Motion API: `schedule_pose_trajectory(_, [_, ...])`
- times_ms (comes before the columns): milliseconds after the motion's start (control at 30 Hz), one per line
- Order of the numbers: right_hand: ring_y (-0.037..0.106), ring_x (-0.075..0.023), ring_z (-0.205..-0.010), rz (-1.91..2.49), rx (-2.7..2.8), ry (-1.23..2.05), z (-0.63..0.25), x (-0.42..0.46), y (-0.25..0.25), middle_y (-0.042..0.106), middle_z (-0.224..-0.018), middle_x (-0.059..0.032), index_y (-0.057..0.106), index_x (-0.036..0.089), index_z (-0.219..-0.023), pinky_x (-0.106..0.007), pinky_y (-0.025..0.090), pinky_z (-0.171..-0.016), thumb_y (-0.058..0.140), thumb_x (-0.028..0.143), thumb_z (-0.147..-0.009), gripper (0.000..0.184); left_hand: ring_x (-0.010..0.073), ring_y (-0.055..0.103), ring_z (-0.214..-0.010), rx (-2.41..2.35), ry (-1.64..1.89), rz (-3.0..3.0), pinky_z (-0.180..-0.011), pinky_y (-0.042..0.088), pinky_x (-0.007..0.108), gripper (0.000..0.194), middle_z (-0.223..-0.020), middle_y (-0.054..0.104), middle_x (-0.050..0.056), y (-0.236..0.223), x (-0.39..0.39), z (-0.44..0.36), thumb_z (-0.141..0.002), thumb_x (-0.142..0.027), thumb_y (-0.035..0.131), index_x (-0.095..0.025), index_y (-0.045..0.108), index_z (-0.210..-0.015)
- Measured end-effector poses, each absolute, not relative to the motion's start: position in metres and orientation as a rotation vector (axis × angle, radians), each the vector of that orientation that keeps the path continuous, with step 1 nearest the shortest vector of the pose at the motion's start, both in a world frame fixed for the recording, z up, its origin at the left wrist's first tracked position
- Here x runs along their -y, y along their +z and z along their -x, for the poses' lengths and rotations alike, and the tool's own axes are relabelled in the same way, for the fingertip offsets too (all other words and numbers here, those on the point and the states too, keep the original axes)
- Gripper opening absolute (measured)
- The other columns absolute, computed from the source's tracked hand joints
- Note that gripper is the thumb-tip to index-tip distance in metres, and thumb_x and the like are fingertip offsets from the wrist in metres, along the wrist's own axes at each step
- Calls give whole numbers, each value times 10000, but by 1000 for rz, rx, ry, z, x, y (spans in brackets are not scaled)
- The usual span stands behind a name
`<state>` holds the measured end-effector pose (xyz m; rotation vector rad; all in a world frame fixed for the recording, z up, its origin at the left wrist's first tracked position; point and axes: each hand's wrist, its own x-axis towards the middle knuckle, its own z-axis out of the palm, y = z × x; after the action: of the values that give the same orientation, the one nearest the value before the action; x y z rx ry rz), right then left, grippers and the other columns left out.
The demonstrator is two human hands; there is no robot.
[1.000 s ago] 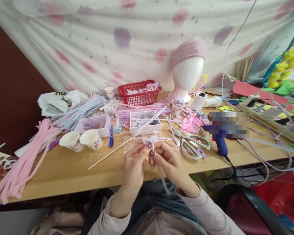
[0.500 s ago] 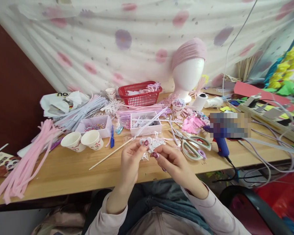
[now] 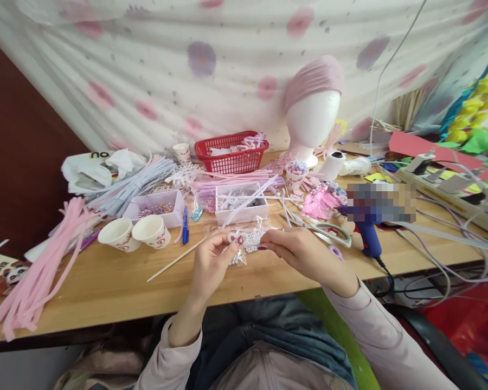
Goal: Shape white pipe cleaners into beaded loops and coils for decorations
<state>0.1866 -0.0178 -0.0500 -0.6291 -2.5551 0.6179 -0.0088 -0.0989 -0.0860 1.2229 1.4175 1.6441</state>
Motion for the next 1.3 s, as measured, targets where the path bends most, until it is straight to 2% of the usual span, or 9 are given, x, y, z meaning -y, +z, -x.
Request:
schedule_pose_trajectory(133, [623,-177,-688,596,2680,396,-191,4,-52,686,-747,-56,682,176,-984,-262,376,-636,445,73,-939,262,157,544,-771,-1446,1708,-1070,-711,426,247,196,-764,619,32,-91,95,14,-745,-311,736,-153,681,-643])
schedule_pose_trajectory(300, [613,-186,-678,634,2624,322,-192,-4,-47,690,-742,-58,700,198,-956,-278,374,-640,466,121,-947,247,149,544,-721,-1446,1700,-1050,-686,431,246,238,-701,622,27,-87,93,13,-756,-331,732,-149,676,-614])
schedule_pose_trajectory(400, [602,-178,-673,658,2525,484,-186,2,-43,692,-768,-51,677,201,-1005,-273,383,-640,491,218,-967,190,152,559,-716,-1457,1690,-1058,-685,436,246,258,-696,644,28,-84,94,11,-749,-362,754,-151,689,-615])
schedule_pose_trajectory(533, [551,-164,-652,698,2424,755,-170,15,-47,616,-714,-20,596,185,-984,-259,369,-617,417,272,-1003,200,153,563,-682,-1421,1638,-1061,-657,444,251,220,-713,668,29,-84,97,3,-756,-381,757,-162,751,-734])
schedule_pose_trajectory(700, [471,-148,-642,649,2388,798,-155,22,-56,514,-701,7,488,202,-817,-255,336,-616,401,255,-1003,213,179,567,-756,-1357,1603,-1173,-703,452,267,209,-763,654,42,-84,102,-5,-825,-347,694,-181,743,-708])
schedule_pose_trajectory(933, [432,-138,-652,439,2400,908,-168,20,-52,489,-715,9,481,193,-801,-259,352,-638,393,221,-991,211,192,556,-770,-1255,1540,-1248,-705,451,281,295,-749,633,59,-78,104,0,-873,-372,638,-179,725,-666])
schedule_pose_trajectory(1133, [442,-120,-599,524,2318,964,-168,23,-54,470,-663,26,467,193,-752,-239,351,-576,403,240,-998,258,154,572,-672,-1254,1490,-1108,-650,463,259,232,-731,662,36,-78,105,-9,-798,-404,724,-173,743,-788])
schedule_pose_trajectory(1200, [480,-113,-575,530,2274,1041,-169,22,-57,502,-646,30,516,189,-806,-227,375,-559,421,251,-999,224,143,565,-643,-1249,1497,-1060,-632,459,253,248,-723,667,37,-79,105,-11,-781,-408,737,-161,747,-793])
schedule_pose_trajectory(1300, [549,-108,-567,498,2155,1201,-173,20,-60,606,-708,9,603,180,-1021,-211,430,-540,475,282,-990,166,134,551,-629,-1213,1501,-986,-629,452,249,252,-688,657,33,-79,106,-13,-757,-399,758,-148,747,-761])
